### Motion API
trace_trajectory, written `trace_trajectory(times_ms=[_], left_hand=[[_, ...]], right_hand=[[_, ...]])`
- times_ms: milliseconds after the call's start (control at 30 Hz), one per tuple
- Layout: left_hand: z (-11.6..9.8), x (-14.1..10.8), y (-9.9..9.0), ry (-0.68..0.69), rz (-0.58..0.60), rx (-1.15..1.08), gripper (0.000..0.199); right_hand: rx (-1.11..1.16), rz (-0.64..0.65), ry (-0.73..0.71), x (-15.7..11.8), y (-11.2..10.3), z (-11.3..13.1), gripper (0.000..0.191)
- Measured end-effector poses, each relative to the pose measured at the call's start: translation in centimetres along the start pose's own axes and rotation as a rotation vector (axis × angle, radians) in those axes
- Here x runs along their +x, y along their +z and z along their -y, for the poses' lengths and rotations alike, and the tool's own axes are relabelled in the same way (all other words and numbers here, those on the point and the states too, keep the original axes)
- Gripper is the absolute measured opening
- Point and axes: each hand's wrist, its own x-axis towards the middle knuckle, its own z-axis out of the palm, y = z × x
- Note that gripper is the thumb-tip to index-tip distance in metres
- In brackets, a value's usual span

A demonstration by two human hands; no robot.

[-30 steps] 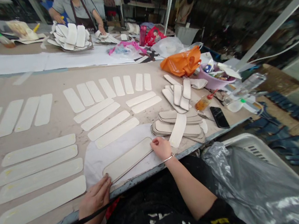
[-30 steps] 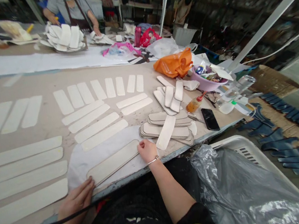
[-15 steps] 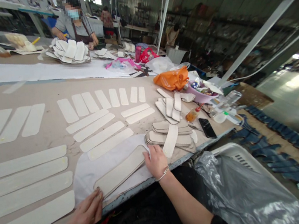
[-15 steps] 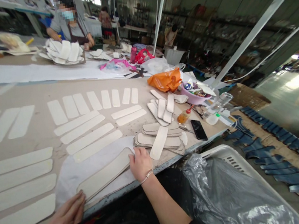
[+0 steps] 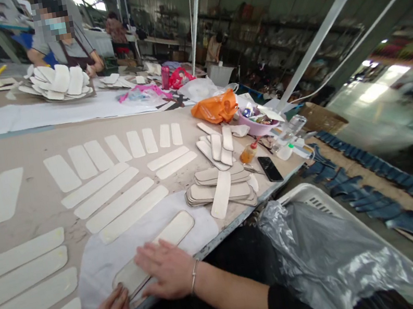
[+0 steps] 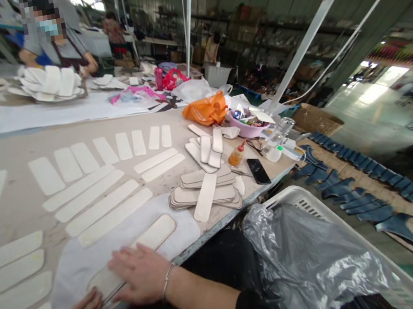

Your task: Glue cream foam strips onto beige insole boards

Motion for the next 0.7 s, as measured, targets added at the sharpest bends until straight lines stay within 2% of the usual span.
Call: trace_trajectory(times_ms=[67,133,300,400,533,700], left_hand=[[-0.1,0.2,-0.1,0.018,-0.002,0.032,0.03],[0.0,0.5,-0.4,0.056,-0.004,0.074,0.03],[0.6,0.6,-0.9,0.116,0.022,0.136,0.032],[0.5,0.8,-1.1,0.129,0.039,0.16,0.034],[-0.4,1.6,-1.8,0.021,-0.002,0.182,0.031],[0.0,1.4,-1.8,0.043,-0.013,0.2,0.035]], right_hand=[[-0.012,0.11,-0.076,0.2,1.1,1.4,0.069],[-0.012,0.173,-0.046,0.1,1.5,0.8,0.069],[-0.008,0.202,0.225,-1.2,-0.4,-5.5,0.071],[-0.015,0.187,0.306,-1.6,-1.0,-7.8,0.071],[-0.023,0.124,0.407,-1.4,0.1,-7.8,0.071],[0.007,0.096,0.456,-1.1,0.8,-7.2,0.068]])
